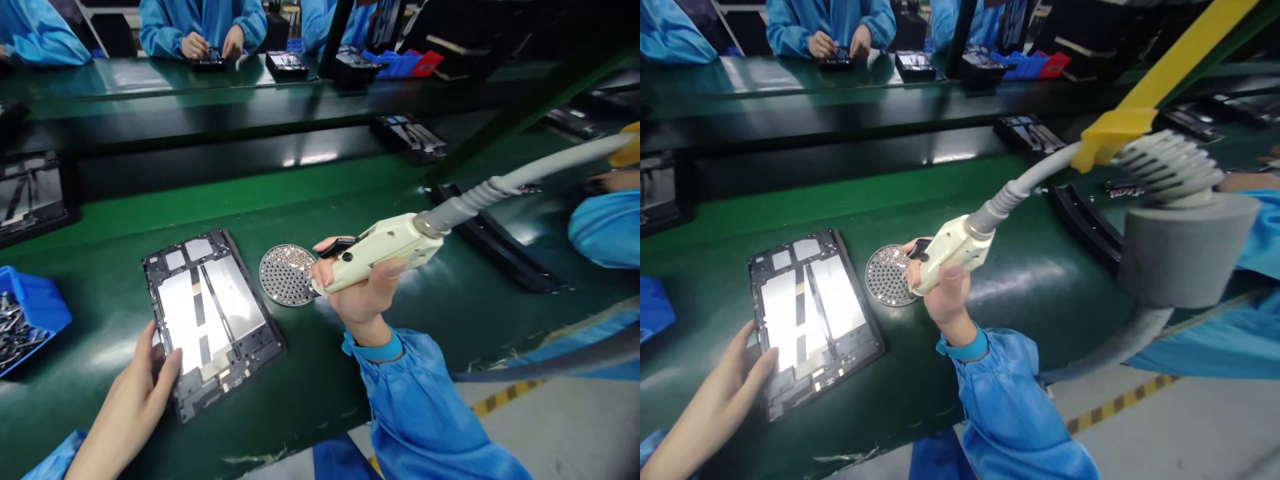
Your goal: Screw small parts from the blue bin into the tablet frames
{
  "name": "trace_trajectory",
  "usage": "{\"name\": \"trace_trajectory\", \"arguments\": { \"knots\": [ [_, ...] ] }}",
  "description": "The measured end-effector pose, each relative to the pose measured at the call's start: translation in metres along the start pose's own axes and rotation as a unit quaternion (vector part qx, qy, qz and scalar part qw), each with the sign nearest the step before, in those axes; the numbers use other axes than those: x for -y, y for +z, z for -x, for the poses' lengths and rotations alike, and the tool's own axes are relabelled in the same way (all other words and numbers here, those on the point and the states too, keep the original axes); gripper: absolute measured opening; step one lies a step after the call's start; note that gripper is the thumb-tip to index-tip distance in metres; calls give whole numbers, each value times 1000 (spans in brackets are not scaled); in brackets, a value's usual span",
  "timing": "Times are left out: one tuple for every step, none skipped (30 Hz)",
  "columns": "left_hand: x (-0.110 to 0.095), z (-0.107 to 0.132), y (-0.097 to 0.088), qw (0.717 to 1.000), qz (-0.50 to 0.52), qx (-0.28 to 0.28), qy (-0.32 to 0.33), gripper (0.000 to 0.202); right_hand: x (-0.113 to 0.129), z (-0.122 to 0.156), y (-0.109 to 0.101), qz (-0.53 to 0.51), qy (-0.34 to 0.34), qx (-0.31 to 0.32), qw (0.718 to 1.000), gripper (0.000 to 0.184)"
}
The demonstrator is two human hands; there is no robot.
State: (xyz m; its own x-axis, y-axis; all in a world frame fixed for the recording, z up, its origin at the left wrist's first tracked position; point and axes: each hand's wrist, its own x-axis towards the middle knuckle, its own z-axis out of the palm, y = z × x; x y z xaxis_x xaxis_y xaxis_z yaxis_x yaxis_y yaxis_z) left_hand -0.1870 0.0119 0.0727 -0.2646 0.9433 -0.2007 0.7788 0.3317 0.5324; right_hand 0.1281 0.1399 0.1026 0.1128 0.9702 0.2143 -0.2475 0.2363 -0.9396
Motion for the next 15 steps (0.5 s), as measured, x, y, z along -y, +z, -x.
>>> {"name": "trace_trajectory", "arguments": {
  "knots": [
    [-2, -1, -3, 1000, 13, 25, -12, 88, 0, 0, 0, -3, -4, -1, 1000, 75],
    [-3, -2, -6, 999, 15, 40, -14, 92, -1, 0, 1, -9, -8, 0, 1000, 74],
    [-5, -4, -8, 999, 13, 51, -9, 93, -2, 0, 1, -18, -15, -1, 1000, 73],
    [-6, -5, -11, 998, 10, 61, -1, 92, -4, -1, 1, -26, -24, -1, 999, 73],
    [-8, -6, -13, 997, 8, 72, 9, 92, -5, -1, 1, -32, -34, 2, 999, 73],
    [-10, -6, -14, 996, 7, 85, 18, 92, -6, -2, 1, -34, -43, 9, 998, 74],
    [-12, -6, -16, 995, 8, 99, 24, 92, -7, -2, 0, -33, -51, 16, 998, 75],
    [-14, -6, -16, 993, 11, 112, 27, 92, -8, -3, -1, -33, -58, 23, 998, 75],
    [-17, -5, -17, 992, 14, 120, 28, 93, -8, -3, -1, -33, -61, 27, 997, 74],
    [-19, -4, -17, 992, 18, 125, 29, 95, -8, -3, -2, -34, -63, 30, 997, 72],
    [-21, -4, -18, 991, 23, 127, 31, 97, -8, -3, -2, -36, -65, 32, 997, 70],
    [-22, -3, -19, 991, 26, 130, 32, 98, -8, -2, -2, -40, -63, 34, 997, 68],
    [-22, -4, -23, 990, 28, 132, 34, 98, -8, -2, -2, -43, -60, 37, 997, 67],
    [-20, -5, -28, 990, 29, 133, 34, 96, -8, -1, -2, -45, -57, 39, 997, 66],
    [-15, -8, -35, 991, 26, 124, 34, 93, -9, 0, -2, -46, -55, 38, 997, 66]
  ]
}}
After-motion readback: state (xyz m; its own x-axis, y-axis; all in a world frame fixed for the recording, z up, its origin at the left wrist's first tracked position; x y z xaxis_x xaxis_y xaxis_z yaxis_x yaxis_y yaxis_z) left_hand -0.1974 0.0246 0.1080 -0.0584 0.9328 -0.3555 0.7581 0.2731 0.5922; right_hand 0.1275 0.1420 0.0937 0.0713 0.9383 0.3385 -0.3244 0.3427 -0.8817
